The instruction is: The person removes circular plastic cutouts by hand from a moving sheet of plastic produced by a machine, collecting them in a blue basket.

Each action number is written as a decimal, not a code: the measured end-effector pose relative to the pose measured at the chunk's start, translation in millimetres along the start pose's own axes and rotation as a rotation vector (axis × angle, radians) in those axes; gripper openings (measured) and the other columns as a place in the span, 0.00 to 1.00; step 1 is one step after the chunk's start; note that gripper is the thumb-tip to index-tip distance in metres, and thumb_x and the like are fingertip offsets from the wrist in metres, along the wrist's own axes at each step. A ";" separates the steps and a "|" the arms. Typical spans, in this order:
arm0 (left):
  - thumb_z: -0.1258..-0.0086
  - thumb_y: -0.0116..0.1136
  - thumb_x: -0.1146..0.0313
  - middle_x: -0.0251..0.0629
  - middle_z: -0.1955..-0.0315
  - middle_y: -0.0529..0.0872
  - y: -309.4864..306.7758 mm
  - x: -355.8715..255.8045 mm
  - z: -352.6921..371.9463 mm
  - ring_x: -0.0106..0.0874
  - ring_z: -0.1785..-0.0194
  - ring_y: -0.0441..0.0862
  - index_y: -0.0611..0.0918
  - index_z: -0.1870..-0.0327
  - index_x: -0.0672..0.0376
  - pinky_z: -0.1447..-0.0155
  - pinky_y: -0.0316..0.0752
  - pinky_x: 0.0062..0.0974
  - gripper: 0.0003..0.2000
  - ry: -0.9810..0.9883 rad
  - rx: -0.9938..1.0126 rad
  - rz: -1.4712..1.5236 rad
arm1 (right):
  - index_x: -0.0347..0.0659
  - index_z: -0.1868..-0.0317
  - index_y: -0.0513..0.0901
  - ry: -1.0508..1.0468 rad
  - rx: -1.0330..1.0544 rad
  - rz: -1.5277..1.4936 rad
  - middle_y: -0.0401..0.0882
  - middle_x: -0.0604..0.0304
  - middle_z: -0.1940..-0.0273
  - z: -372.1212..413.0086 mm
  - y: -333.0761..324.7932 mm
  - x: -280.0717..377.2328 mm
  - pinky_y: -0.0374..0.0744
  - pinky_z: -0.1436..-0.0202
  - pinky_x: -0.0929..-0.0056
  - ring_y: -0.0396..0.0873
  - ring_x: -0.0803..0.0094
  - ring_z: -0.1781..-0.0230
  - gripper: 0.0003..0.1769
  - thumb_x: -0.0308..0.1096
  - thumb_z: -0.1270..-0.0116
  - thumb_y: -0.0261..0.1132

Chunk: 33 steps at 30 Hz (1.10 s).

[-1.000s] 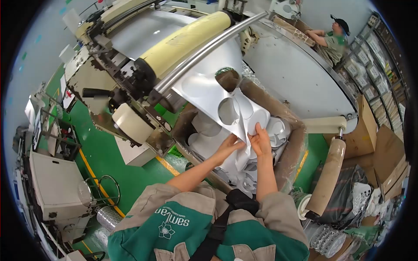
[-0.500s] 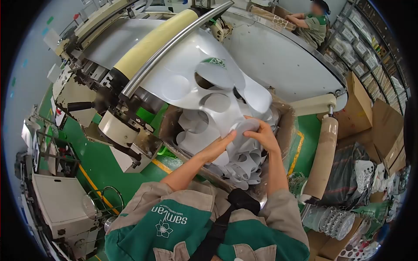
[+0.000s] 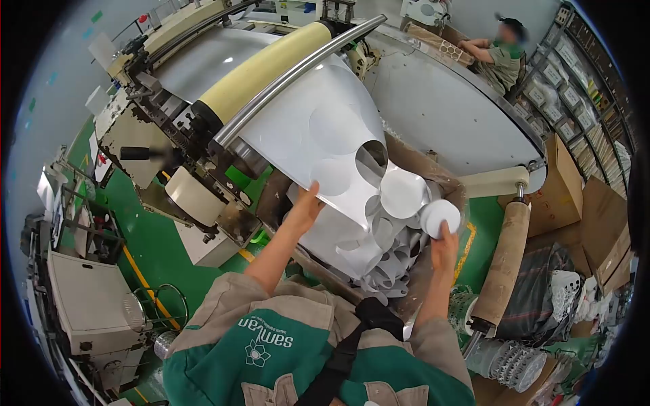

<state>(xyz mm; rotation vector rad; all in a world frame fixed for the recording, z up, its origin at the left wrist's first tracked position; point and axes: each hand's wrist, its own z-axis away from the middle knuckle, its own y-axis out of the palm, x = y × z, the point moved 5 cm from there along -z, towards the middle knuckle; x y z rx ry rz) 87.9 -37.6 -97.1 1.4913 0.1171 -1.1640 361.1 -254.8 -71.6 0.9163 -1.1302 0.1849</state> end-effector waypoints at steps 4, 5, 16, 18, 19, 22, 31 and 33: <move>0.33 0.53 0.57 0.38 0.47 0.73 14.6 -15.0 -9.5 0.32 0.44 0.72 0.67 0.42 0.61 0.41 0.68 0.35 0.24 -0.099 -0.208 0.041 | 0.31 0.49 0.74 -0.021 0.402 0.370 0.77 0.58 0.55 -22.1 126.7 3.5 0.72 0.51 0.73 0.75 0.73 0.56 0.19 0.33 0.38 0.60; 0.33 0.53 0.57 0.38 0.48 0.74 21.3 -17.7 -4.6 0.32 0.44 0.72 0.67 0.42 0.61 0.42 0.68 0.35 0.23 -0.100 -0.186 0.031 | 0.30 0.49 0.73 0.009 0.534 0.478 0.77 0.58 0.55 -30.9 148.9 -10.7 0.72 0.51 0.74 0.75 0.74 0.56 0.20 0.33 0.39 0.61; 0.35 0.56 0.62 0.41 0.56 0.79 5.7 -49.1 -5.8 0.30 0.52 0.77 0.72 0.50 0.69 0.49 0.73 0.29 0.20 0.118 -0.240 -0.138 | 0.40 0.44 0.68 0.204 -0.080 -0.150 0.72 0.60 0.47 -56.6 24.8 -96.4 0.71 0.44 0.66 0.71 0.66 0.47 0.23 0.28 0.40 0.62; 0.36 0.57 0.62 0.34 0.60 0.80 -0.8 -31.0 -7.5 0.23 0.60 0.78 0.76 0.54 0.65 0.58 0.73 0.23 0.16 0.152 -0.224 -0.326 | 0.40 0.40 0.64 0.113 0.267 -0.052 0.69 0.60 0.44 -39.6 100.7 -52.7 0.71 0.45 0.68 0.71 0.68 0.47 0.26 0.28 0.39 0.61; 0.36 0.57 0.61 0.33 0.60 0.80 6.2 -24.4 -1.1 0.22 0.59 0.77 0.77 0.53 0.63 0.57 0.72 0.23 0.16 0.090 -0.167 -0.335 | 0.39 0.41 0.66 0.102 0.409 0.054 0.71 0.59 0.46 -30.9 137.3 -41.7 0.71 0.46 0.70 0.71 0.69 0.48 0.26 0.28 0.40 0.62; 0.36 0.57 0.59 0.31 0.58 0.80 15.7 -18.7 6.2 0.21 0.55 0.75 0.77 0.52 0.58 0.52 0.71 0.25 0.16 -0.042 -0.008 -0.348 | 0.32 0.51 0.75 0.224 0.703 0.606 0.77 0.60 0.59 -47.2 187.7 -72.8 0.71 0.52 0.76 0.74 0.73 0.56 0.21 0.33 0.44 0.66; 0.33 0.53 0.66 0.34 0.60 0.79 -9.3 -118.1 -17.3 0.24 0.58 0.77 0.75 0.55 0.62 0.55 0.72 0.23 0.11 0.421 -0.249 -0.106 | 0.34 0.45 0.70 0.042 0.385 -0.021 0.75 0.58 0.50 -64.6 211.6 -46.8 0.69 0.44 0.70 0.73 0.70 0.50 0.23 0.33 0.39 0.63; 0.33 0.53 0.66 0.32 0.61 0.80 4.8 -117.7 -5.9 0.21 0.59 0.76 0.76 0.55 0.61 0.55 0.71 0.22 0.11 0.365 -0.192 -0.117 | 0.33 0.47 0.74 0.022 0.627 0.328 0.77 0.58 0.53 -63.4 256.8 -54.6 0.70 0.48 0.76 0.73 0.75 0.54 0.22 0.34 0.40 0.63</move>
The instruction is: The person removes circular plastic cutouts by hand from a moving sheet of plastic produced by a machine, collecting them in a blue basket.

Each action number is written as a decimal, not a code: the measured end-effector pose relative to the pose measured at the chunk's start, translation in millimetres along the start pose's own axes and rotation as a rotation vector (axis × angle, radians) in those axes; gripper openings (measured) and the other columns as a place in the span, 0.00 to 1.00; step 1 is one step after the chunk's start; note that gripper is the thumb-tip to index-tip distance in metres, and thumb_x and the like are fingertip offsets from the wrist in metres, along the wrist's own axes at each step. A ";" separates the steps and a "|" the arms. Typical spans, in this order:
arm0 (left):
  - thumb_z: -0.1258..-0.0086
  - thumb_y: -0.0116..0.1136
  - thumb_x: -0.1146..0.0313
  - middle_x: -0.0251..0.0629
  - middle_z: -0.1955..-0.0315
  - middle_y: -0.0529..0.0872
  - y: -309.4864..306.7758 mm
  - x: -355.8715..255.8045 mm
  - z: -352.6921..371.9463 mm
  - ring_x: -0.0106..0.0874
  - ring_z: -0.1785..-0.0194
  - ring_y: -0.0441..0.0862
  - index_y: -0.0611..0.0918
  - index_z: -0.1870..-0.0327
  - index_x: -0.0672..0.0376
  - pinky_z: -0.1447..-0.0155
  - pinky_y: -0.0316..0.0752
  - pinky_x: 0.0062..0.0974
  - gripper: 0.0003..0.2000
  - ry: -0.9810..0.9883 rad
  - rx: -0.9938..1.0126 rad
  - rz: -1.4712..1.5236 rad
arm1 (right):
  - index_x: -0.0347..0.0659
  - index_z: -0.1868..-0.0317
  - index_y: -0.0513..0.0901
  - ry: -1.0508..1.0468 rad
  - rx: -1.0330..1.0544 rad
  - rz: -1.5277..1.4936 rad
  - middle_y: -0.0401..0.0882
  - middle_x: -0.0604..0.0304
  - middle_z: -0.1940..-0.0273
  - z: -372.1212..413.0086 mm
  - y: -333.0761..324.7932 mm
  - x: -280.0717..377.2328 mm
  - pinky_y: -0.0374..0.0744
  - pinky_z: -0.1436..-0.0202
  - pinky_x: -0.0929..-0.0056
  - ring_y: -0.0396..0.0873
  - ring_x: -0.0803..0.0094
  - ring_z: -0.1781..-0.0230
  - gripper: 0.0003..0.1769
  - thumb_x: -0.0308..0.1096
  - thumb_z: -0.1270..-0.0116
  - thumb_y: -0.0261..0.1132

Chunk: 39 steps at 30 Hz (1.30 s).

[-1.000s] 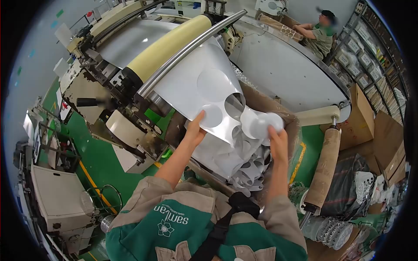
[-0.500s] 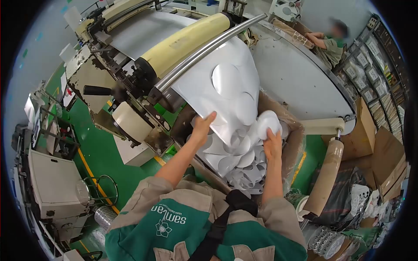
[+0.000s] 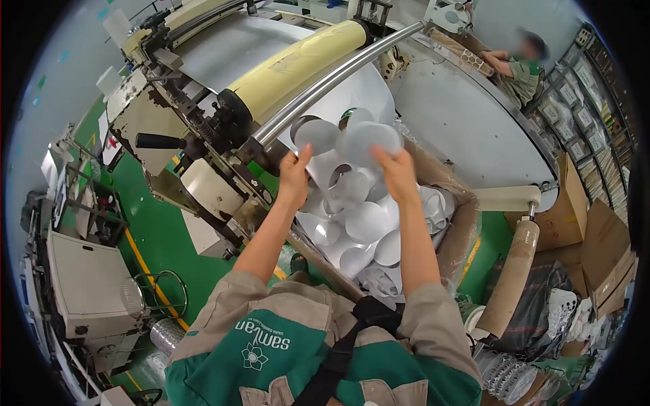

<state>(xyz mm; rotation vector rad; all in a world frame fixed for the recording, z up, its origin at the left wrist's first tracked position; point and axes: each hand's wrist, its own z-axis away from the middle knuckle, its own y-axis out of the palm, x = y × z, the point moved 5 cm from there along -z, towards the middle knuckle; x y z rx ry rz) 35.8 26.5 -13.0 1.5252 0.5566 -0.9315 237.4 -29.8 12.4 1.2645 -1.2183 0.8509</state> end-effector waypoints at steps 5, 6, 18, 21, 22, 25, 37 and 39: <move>0.33 0.51 0.65 0.33 0.59 0.79 -1.0 1.4 15.0 0.23 0.53 0.76 0.75 0.52 0.61 0.51 0.71 0.24 0.13 -0.256 0.130 -0.142 | 0.34 0.52 0.75 -0.015 0.171 0.056 0.78 0.60 0.59 -14.4 32.2 -11.8 0.72 0.50 0.74 0.74 0.75 0.54 0.19 0.32 0.42 0.65; 0.33 0.52 0.63 0.34 0.57 0.78 -3.2 -1.8 9.5 0.25 0.52 0.76 0.74 0.50 0.61 0.48 0.70 0.25 0.15 -0.227 0.109 -0.063 | 0.34 0.49 0.72 0.031 -0.023 -0.177 0.76 0.58 0.54 -10.7 9.1 -24.1 0.72 0.48 0.71 0.74 0.72 0.53 0.20 0.30 0.42 0.64; 0.33 0.52 0.64 0.34 0.52 0.75 6.9 -4.8 -14.9 0.30 0.48 0.74 0.69 0.47 0.60 0.42 0.70 0.30 0.16 -0.060 -0.140 0.331 | 0.34 0.46 0.69 -0.253 -0.433 -0.560 0.74 0.56 0.49 -38.9 -13.4 18.3 0.72 0.46 0.70 0.74 0.68 0.52 0.22 0.26 0.41 0.64; 0.34 0.54 0.67 0.33 0.50 0.74 18.8 -3.2 -17.3 0.29 0.48 0.74 0.67 0.45 0.57 0.43 0.71 0.30 0.18 -0.048 -0.110 0.306 | 0.33 0.44 0.66 -0.251 -0.550 -0.699 0.73 0.54 0.49 -17.2 -49.9 4.4 0.73 0.46 0.65 0.74 0.63 0.53 0.23 0.26 0.39 0.62; 0.34 0.55 0.68 0.33 0.49 0.74 18.5 -3.7 -16.7 0.28 0.47 0.74 0.67 0.44 0.56 0.43 0.71 0.30 0.19 -0.029 -0.096 0.249 | 0.33 0.45 0.67 -0.309 -0.549 -0.676 0.73 0.54 0.50 -14.2 -45.6 15.7 0.73 0.46 0.65 0.74 0.63 0.53 0.23 0.26 0.39 0.62; 0.35 0.56 0.69 0.35 0.55 0.78 15.9 -7.5 -9.6 0.28 0.52 0.77 0.72 0.50 0.60 0.48 0.74 0.29 0.14 0.027 -0.050 0.122 | 0.34 0.48 0.71 -0.441 -0.631 -0.886 0.75 0.54 0.53 -5.6 -64.8 48.3 0.73 0.48 0.66 0.74 0.66 0.53 0.19 0.28 0.38 0.62; 0.27 0.42 0.63 0.41 0.50 0.77 14.5 51.5 55.0 0.29 0.48 0.76 0.71 0.47 0.65 0.50 0.73 0.26 0.16 -0.224 0.144 -0.292 | 0.30 0.55 0.76 -0.122 -0.343 -0.032 0.79 0.56 0.60 16.2 -38.2 17.0 0.76 0.59 0.74 0.78 0.71 0.63 0.18 0.29 0.45 0.67; 0.26 0.39 0.62 0.44 0.50 0.77 -7.2 76.6 55.8 0.30 0.48 0.76 0.70 0.46 0.67 0.50 0.74 0.26 0.18 -0.305 0.081 -0.301 | 0.29 0.52 0.73 -0.142 -0.403 -0.322 0.78 0.52 0.57 66.2 -87.4 27.5 0.79 0.52 0.59 0.78 0.63 0.56 0.12 0.24 0.36 0.55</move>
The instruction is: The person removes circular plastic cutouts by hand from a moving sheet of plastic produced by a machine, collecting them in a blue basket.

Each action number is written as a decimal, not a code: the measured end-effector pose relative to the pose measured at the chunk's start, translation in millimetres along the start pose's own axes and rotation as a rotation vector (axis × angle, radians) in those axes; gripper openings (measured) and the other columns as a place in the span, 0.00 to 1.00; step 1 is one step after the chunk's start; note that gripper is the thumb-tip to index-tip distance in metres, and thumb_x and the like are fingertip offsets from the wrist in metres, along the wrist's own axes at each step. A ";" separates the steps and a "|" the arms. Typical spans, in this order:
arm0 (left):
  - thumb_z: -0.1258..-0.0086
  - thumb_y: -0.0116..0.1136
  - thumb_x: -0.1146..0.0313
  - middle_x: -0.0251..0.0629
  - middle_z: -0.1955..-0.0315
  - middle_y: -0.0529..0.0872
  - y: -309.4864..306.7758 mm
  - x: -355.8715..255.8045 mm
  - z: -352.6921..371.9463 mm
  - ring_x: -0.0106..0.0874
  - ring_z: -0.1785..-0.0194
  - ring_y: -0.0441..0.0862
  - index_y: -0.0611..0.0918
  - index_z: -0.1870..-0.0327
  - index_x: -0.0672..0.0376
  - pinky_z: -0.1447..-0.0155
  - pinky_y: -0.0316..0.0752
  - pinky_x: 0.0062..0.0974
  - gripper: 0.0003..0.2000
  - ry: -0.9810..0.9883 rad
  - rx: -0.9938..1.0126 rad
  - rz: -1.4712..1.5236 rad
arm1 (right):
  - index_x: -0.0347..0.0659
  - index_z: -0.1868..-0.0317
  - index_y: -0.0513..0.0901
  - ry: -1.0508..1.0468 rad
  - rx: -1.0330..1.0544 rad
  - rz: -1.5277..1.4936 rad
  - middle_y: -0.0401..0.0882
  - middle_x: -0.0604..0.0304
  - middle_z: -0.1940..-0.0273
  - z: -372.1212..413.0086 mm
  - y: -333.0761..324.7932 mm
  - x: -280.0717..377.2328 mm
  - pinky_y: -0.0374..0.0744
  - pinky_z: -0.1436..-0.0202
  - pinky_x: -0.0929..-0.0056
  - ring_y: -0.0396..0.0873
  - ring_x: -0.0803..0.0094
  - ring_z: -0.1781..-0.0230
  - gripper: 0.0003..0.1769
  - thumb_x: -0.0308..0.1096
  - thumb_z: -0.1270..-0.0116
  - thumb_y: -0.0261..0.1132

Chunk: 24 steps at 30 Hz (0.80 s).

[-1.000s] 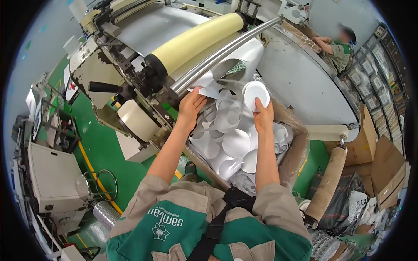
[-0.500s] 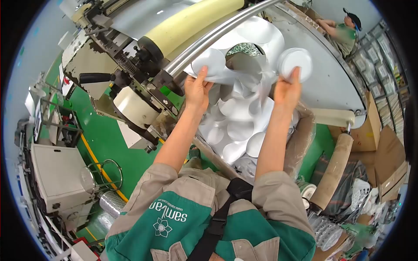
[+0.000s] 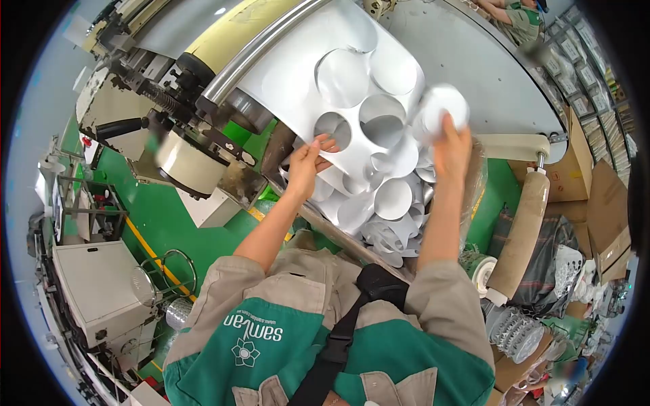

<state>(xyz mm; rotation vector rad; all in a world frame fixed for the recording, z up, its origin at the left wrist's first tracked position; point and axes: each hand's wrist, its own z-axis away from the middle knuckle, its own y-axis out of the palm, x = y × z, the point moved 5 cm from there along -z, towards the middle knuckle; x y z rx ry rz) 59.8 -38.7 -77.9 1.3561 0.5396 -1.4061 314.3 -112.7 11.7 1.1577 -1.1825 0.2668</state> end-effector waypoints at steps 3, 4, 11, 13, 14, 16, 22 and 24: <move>0.26 0.38 0.63 0.44 0.51 0.78 -6.8 3.8 -16.2 0.29 0.52 0.79 0.70 0.46 0.66 0.53 0.77 0.25 0.17 -0.053 -0.020 -0.032 | 0.33 0.51 0.74 0.535 0.430 0.633 0.79 0.51 0.56 63.6 -31.7 -33.1 0.78 0.53 0.67 0.79 0.66 0.59 0.21 0.25 0.47 0.65; 0.26 0.38 0.63 0.44 0.51 0.78 3.3 -11.6 -18.9 0.29 0.54 0.79 0.70 0.46 0.65 0.53 0.77 0.25 0.17 -0.044 -0.022 -0.070 | 0.39 0.44 0.72 0.472 0.850 0.805 0.81 0.55 0.61 86.5 0.9 -50.3 0.76 0.56 0.71 0.80 0.67 0.64 0.31 0.25 0.52 0.69; 0.27 0.41 0.63 0.47 0.54 0.78 20.1 -61.8 -79.9 0.36 0.56 0.81 0.71 0.50 0.70 0.56 0.79 0.29 0.17 0.136 0.009 0.082 | 0.36 0.58 0.79 0.097 0.950 1.433 0.78 0.48 0.68 127.1 -83.0 -185.9 0.74 0.62 0.68 0.77 0.56 0.66 0.19 0.31 0.54 0.70; 0.27 0.39 0.64 0.48 0.55 0.78 3.1 -65.1 -97.0 0.37 0.55 0.80 0.70 0.50 0.70 0.55 0.79 0.30 0.16 0.144 -0.068 0.118 | 0.36 0.63 0.80 0.208 0.554 1.260 0.80 0.53 0.68 133.1 -141.7 -141.8 0.74 0.61 0.72 0.77 0.65 0.66 0.15 0.32 0.52 0.70; 0.27 0.39 0.64 0.48 0.55 0.78 -0.3 -70.6 -99.0 0.38 0.55 0.80 0.70 0.50 0.70 0.54 0.79 0.31 0.16 0.150 -0.091 0.126 | 0.35 0.64 0.80 0.325 0.302 1.162 0.80 0.56 0.68 139.9 -175.3 -120.9 0.74 0.61 0.74 0.77 0.70 0.66 0.14 0.33 0.51 0.70; 0.27 0.37 0.65 0.48 0.55 0.78 -4.1 -69.7 -107.3 0.40 0.54 0.79 0.69 0.50 0.71 0.53 0.78 0.32 0.16 0.130 -0.132 0.196 | 0.33 0.58 0.78 0.352 -0.348 0.578 0.79 0.59 0.61 161.6 -224.2 -78.3 0.73 0.56 0.74 0.76 0.71 0.61 0.16 0.34 0.43 0.67; 0.29 0.41 0.63 0.48 0.50 0.74 -37.5 1.6 -131.3 0.38 0.52 0.77 0.67 0.46 0.69 0.51 0.77 0.34 0.18 0.104 -0.361 0.250 | 0.38 0.40 0.66 0.065 -1.012 -0.341 0.69 0.53 0.44 214.5 -364.0 -67.6 0.69 0.43 0.59 0.69 0.63 0.45 0.31 0.39 0.41 0.66; 0.31 0.45 0.66 0.43 0.55 0.77 -72.1 36.5 -120.0 0.34 0.52 0.76 0.70 0.52 0.67 0.57 0.79 0.30 0.14 0.079 -0.564 0.253 | 0.36 0.43 0.69 -0.193 -0.928 -0.084 0.70 0.53 0.45 203.9 -304.1 -19.8 0.70 0.45 0.63 0.70 0.64 0.47 0.27 0.37 0.40 0.65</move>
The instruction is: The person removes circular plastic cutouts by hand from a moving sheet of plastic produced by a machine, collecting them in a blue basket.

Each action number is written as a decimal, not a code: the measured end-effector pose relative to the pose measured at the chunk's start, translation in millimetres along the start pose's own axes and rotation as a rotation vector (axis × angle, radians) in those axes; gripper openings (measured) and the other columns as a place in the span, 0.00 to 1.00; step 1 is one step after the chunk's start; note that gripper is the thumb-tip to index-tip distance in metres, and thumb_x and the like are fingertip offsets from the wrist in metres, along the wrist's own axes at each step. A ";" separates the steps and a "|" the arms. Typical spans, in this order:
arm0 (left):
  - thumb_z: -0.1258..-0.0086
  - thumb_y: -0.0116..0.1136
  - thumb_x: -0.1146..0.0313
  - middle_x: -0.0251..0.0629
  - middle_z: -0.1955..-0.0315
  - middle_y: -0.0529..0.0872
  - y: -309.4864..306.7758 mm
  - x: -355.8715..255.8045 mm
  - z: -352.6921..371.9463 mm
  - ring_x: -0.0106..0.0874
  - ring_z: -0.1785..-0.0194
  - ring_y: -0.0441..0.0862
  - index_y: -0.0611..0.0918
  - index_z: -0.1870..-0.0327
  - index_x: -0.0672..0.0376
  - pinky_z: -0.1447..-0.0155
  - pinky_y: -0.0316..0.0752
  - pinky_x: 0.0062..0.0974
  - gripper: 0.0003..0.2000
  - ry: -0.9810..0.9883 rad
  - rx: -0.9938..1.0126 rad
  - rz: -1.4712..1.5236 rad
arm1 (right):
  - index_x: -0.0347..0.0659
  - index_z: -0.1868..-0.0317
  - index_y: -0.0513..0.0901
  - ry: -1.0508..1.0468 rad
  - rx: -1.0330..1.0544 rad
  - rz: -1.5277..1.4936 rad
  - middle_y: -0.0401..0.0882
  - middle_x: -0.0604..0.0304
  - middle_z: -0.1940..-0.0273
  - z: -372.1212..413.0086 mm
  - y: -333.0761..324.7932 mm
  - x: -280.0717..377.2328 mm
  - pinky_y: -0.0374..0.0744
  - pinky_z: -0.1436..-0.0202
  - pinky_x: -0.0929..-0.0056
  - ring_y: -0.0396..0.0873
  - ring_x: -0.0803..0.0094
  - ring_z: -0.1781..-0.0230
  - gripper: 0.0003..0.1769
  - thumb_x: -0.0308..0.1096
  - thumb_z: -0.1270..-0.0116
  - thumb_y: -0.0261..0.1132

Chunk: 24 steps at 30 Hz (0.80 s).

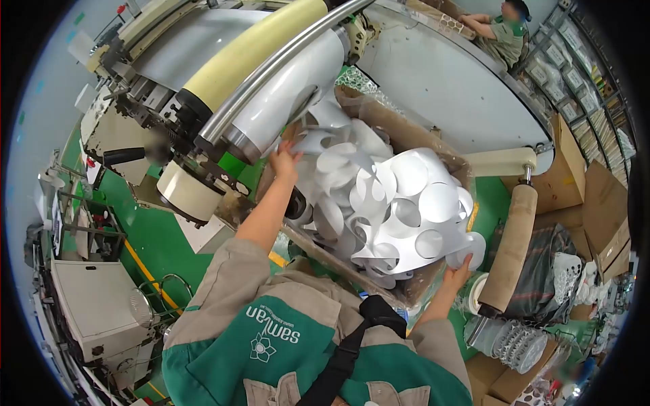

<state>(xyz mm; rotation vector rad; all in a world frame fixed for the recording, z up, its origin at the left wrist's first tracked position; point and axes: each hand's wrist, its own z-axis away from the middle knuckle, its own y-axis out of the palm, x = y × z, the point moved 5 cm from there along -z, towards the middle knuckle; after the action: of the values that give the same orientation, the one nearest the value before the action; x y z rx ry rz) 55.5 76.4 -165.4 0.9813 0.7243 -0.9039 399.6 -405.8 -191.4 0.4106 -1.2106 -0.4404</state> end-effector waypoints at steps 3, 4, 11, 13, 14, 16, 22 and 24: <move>0.32 0.46 0.69 0.40 0.63 0.80 -63.8 39.2 3.0 0.30 0.60 0.79 0.75 0.61 0.67 0.61 0.79 0.26 0.10 -0.173 0.091 -0.509 | 0.34 0.52 0.76 -0.412 0.249 0.732 0.74 0.56 0.51 29.8 68.1 49.9 0.72 0.50 0.72 0.73 0.68 0.55 0.16 0.29 0.40 0.64; 0.32 0.47 0.68 0.41 0.63 0.81 -76.0 47.1 8.6 0.29 0.64 0.81 0.77 0.62 0.68 0.63 0.79 0.25 0.10 -0.186 0.161 -0.563 | 0.33 0.54 0.77 -0.576 0.337 0.911 0.76 0.57 0.54 59.5 115.0 70.3 0.72 0.52 0.74 0.74 0.69 0.57 0.14 0.27 0.41 0.63; 0.45 0.63 0.63 0.50 0.49 0.72 -99.8 35.5 19.8 0.41 0.44 0.71 0.66 0.44 0.69 0.42 0.68 0.32 0.30 0.133 0.070 -0.924 | 0.30 0.61 0.78 -0.665 0.774 1.108 0.80 0.57 0.63 102.7 270.2 95.4 0.74 0.57 0.75 0.78 0.72 0.63 0.09 0.28 0.39 0.61; 0.52 0.69 0.61 0.53 0.44 0.67 -60.6 -2.2 42.8 0.44 0.39 0.65 0.60 0.40 0.69 0.37 0.60 0.34 0.40 0.365 0.166 -0.940 | 0.32 0.61 0.78 -0.668 0.761 0.765 0.80 0.60 0.65 116.6 312.5 133.2 0.74 0.58 0.77 0.78 0.74 0.64 0.09 0.29 0.39 0.62; 0.56 0.71 0.60 0.54 0.41 0.63 -46.4 -17.0 53.9 0.46 0.37 0.61 0.56 0.38 0.68 0.35 0.55 0.34 0.46 0.379 0.322 -0.837 | 0.33 0.60 0.78 -0.521 0.679 0.300 0.80 0.61 0.65 131.6 323.3 157.5 0.74 0.58 0.78 0.78 0.75 0.65 0.10 0.29 0.40 0.62; 0.50 0.68 0.62 0.51 0.48 0.73 -30.6 -38.4 58.5 0.41 0.44 0.71 0.64 0.42 0.68 0.42 0.65 0.31 0.36 0.536 0.275 -0.753 | 0.35 0.62 0.79 -0.452 0.890 0.718 0.80 0.63 0.65 149.8 344.4 150.5 0.74 0.61 0.80 0.77 0.77 0.67 0.08 0.28 0.41 0.63; 0.43 0.63 0.61 0.40 0.58 0.82 -12.7 -5.1 74.7 0.29 0.57 0.78 0.77 0.53 0.65 0.54 0.72 0.26 0.20 0.115 0.510 -0.416 | 0.34 0.65 0.76 -0.605 1.776 0.979 0.65 0.51 0.38 188.5 352.0 -24.6 0.70 0.46 0.70 0.73 0.61 0.48 0.11 0.30 0.46 0.66; 0.40 0.60 0.60 0.38 0.60 0.82 -6.6 -5.0 109.1 0.26 0.57 0.77 0.77 0.53 0.64 0.55 0.72 0.26 0.18 -0.102 0.596 -0.485 | 0.34 0.63 0.77 -0.307 1.719 1.093 0.71 0.51 0.44 175.1 333.1 -83.5 0.71 0.48 0.70 0.75 0.64 0.52 0.13 0.33 0.45 0.66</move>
<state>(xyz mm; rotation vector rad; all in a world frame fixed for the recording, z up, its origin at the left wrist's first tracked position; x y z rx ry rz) 59.6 -23.7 -121.3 1.2904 0.6246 -1.6446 243.8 -91.9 -30.6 1.0025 -1.6579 1.6737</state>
